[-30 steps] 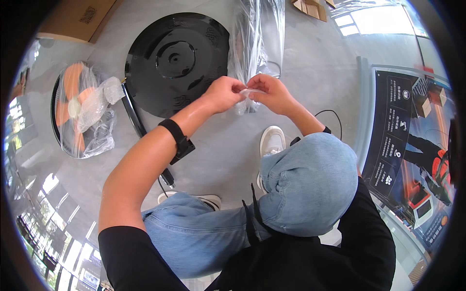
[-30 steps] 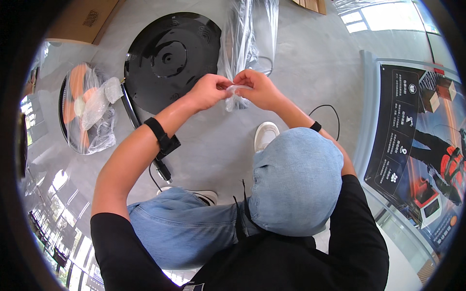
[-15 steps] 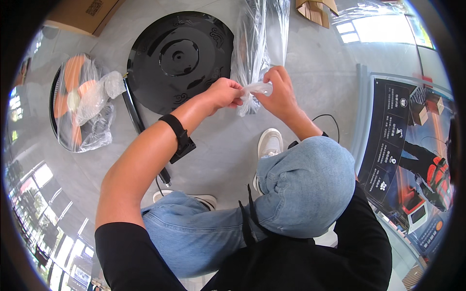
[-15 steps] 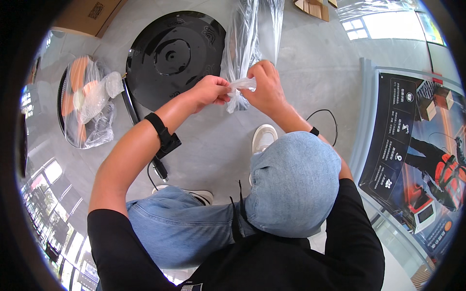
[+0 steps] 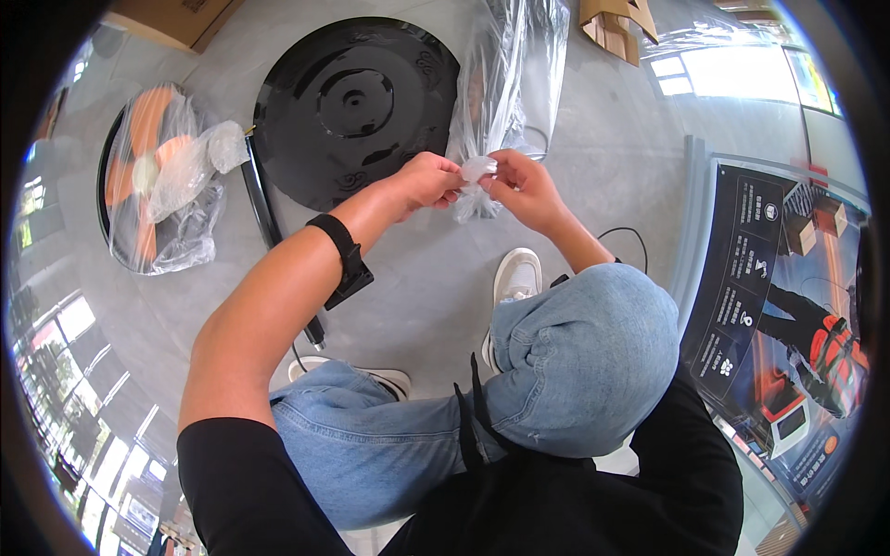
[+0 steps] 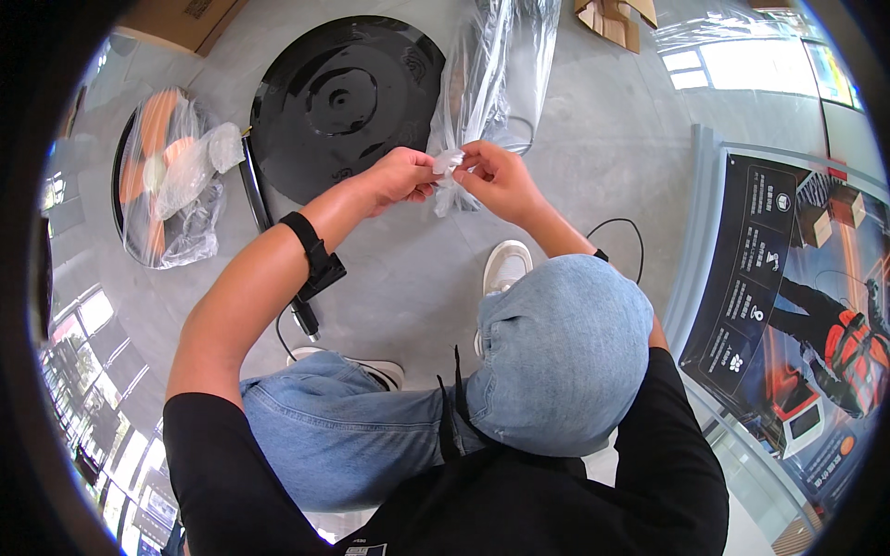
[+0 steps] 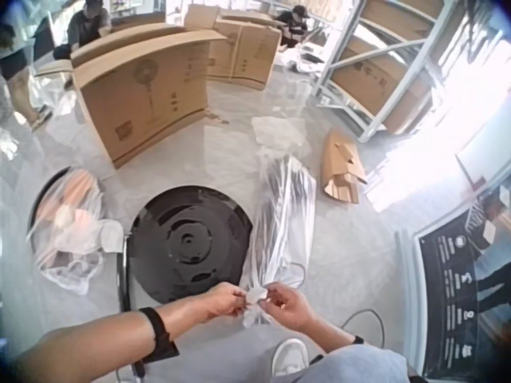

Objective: Unboxing and assembling a standing floor fan, specifically attaching the base components and preparing the pole.

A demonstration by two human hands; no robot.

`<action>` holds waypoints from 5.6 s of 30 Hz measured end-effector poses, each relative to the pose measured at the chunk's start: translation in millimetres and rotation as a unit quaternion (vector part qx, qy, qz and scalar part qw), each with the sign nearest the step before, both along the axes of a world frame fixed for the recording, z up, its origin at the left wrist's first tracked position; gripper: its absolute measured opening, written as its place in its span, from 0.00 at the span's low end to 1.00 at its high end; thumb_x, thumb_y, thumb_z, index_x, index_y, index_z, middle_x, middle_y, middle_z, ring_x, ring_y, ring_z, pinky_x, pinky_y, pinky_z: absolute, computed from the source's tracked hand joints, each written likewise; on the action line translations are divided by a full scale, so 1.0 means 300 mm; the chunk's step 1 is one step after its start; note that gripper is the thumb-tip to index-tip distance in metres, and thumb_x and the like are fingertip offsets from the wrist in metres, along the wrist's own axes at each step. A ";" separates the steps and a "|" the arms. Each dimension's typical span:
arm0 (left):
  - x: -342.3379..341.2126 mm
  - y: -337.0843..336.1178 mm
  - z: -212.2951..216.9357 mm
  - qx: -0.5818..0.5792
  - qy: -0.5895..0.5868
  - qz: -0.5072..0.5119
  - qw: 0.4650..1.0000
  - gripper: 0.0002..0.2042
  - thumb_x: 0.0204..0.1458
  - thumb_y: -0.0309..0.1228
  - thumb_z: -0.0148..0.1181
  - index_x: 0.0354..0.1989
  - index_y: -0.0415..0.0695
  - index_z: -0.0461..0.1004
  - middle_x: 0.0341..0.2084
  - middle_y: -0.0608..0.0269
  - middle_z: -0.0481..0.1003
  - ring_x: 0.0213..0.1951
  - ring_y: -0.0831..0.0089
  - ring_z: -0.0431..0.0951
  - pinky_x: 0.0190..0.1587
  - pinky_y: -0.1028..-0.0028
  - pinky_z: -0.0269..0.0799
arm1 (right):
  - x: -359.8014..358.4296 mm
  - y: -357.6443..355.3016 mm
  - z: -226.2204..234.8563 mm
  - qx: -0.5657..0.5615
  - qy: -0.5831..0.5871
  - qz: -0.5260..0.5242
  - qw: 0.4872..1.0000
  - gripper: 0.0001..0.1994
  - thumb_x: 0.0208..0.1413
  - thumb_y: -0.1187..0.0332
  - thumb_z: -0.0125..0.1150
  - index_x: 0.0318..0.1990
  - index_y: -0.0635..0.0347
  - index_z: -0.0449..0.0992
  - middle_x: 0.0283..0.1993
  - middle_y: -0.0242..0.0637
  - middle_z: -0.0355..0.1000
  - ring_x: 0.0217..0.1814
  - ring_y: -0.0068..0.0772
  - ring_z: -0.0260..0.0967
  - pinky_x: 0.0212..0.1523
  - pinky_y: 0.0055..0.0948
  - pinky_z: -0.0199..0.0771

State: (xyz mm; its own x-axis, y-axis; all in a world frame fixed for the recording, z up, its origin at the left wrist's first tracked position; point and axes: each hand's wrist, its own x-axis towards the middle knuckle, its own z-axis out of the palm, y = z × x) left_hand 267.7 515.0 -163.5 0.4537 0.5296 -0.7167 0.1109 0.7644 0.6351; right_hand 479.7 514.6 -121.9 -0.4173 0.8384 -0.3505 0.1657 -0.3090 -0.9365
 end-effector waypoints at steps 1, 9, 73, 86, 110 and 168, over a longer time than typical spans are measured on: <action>0.003 -0.004 -0.003 -0.007 0.004 0.000 1.000 0.07 0.59 0.36 0.63 0.39 0.47 0.78 0.33 0.73 0.76 0.34 0.81 0.75 0.39 0.76 0.70 | 0.006 0.006 0.022 0.064 -0.121 0.055 0.989 0.08 0.59 0.69 0.64 0.41 0.64 0.79 0.29 0.33 0.74 0.30 0.19 0.69 0.32 0.25 0.69; 0.019 -0.015 0.029 0.016 0.030 -0.060 0.998 0.07 0.60 0.37 0.59 0.40 0.49 0.78 0.34 0.74 0.74 0.36 0.81 0.72 0.41 0.73 0.68 | 0.015 0.015 0.017 0.259 -0.239 0.172 0.920 0.08 0.49 0.73 0.68 0.37 0.63 0.81 0.28 0.39 0.76 0.28 0.32 0.73 0.31 0.30 0.72; -0.118 0.030 0.064 0.242 0.032 -0.149 0.958 0.08 0.49 0.31 0.69 0.31 0.41 0.77 0.21 0.74 0.72 0.25 0.84 0.68 0.30 0.78 0.63 | 0.015 0.106 0.097 0.137 -0.356 0.138 0.914 0.10 0.49 0.65 0.70 0.35 0.62 0.83 0.25 0.42 0.76 0.27 0.36 0.74 0.32 0.35 0.72; -0.036 0.043 0.000 0.453 0.052 -0.100 0.885 0.10 0.44 0.32 0.67 0.31 0.38 0.79 0.25 0.57 0.77 0.29 0.71 0.76 0.34 0.67 0.72 | 0.028 0.040 -0.072 0.139 -0.234 0.122 0.954 0.15 0.55 0.56 0.69 0.39 0.59 0.84 0.28 0.42 0.78 0.28 0.29 0.74 0.33 0.34 0.75; -0.064 -0.003 0.160 0.670 0.142 -0.212 0.697 0.08 0.55 0.37 0.61 0.34 0.46 0.75 0.33 0.58 0.73 0.39 0.55 0.78 0.42 0.56 0.74 | -0.024 0.063 0.029 -0.060 -0.204 0.018 0.977 0.07 0.47 0.69 0.64 0.23 0.63 0.79 0.20 0.30 0.70 0.20 0.21 0.63 0.21 0.28 0.60; -0.034 0.013 0.106 0.525 0.145 -0.118 0.830 0.14 0.54 0.41 0.61 0.38 0.42 0.76 0.33 0.53 0.77 0.40 0.52 0.79 0.41 0.58 0.73 | 0.100 0.113 -0.041 -0.376 0.341 -0.102 0.856 0.05 0.58 0.68 0.53 0.30 0.55 0.72 0.37 0.39 0.75 0.29 0.31 0.69 0.32 0.31 0.68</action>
